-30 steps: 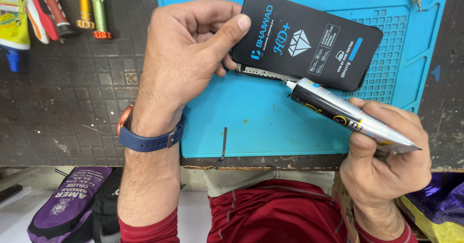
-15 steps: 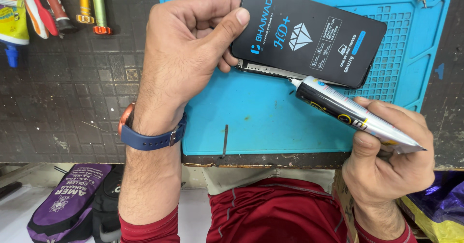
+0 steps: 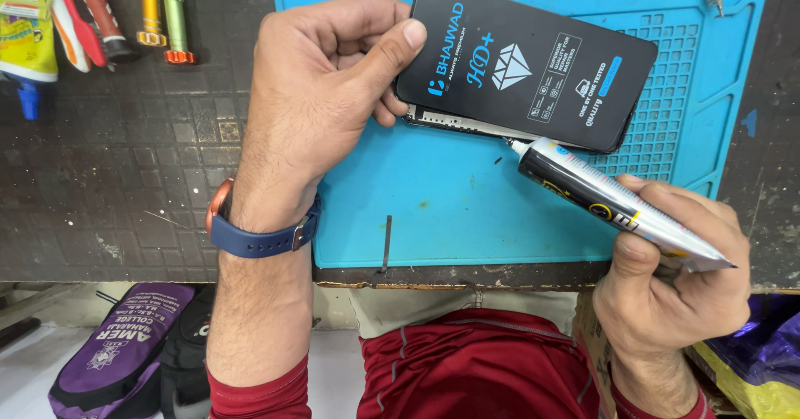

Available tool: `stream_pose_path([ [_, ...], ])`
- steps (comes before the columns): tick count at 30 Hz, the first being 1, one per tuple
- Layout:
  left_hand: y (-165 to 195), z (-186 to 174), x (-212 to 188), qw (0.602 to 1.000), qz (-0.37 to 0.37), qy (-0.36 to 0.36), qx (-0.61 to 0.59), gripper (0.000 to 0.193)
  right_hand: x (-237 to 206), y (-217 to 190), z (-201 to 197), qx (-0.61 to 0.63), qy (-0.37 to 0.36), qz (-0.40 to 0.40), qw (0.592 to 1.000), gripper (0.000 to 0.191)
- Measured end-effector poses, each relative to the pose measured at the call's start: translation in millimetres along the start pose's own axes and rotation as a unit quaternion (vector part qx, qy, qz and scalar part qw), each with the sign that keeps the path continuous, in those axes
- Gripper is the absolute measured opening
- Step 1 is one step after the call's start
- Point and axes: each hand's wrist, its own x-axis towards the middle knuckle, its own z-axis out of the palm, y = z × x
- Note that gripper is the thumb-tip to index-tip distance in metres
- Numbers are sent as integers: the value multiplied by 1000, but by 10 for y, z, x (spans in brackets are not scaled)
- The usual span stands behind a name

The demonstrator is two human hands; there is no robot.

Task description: The person applies adhesive from a tube around the edge of a smartphone frame, wipes excess adhesive with a tissue, aligns the back cover onto the phone body, applies more adhesive along the cover seam, and finally wraps a rubber band around the assembled phone.

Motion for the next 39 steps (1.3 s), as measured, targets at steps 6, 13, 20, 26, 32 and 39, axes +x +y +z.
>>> stream_pose_path([
  [6, 29, 35, -23, 1000, -3, -1, 0, 24, -30, 1, -68, 3, 4, 6, 1000, 41],
  [13, 25, 43, -36, 1000, 3, 1, 4, 24, -56, 22, -114, -2, 11, 12, 1000, 42],
  [20, 42, 62, -34, 1000, 0, 0, 8, 24, -40, 46, -156, -9, 13, 5, 1000, 44],
  [26, 47, 76, -25, 1000, -5, -2, 1, 24, -31, 85, -197, 7, 16, 9, 1000, 46],
  [32, 49, 90, -23, 1000, -8, -2, 2, 24, -42, 121, -240, -1, 14, 6, 1000, 44],
  [39, 64, 99, -33, 1000, -9, -1, 2, 23, -79, 166, -291, 3, 20, 7, 1000, 46],
])
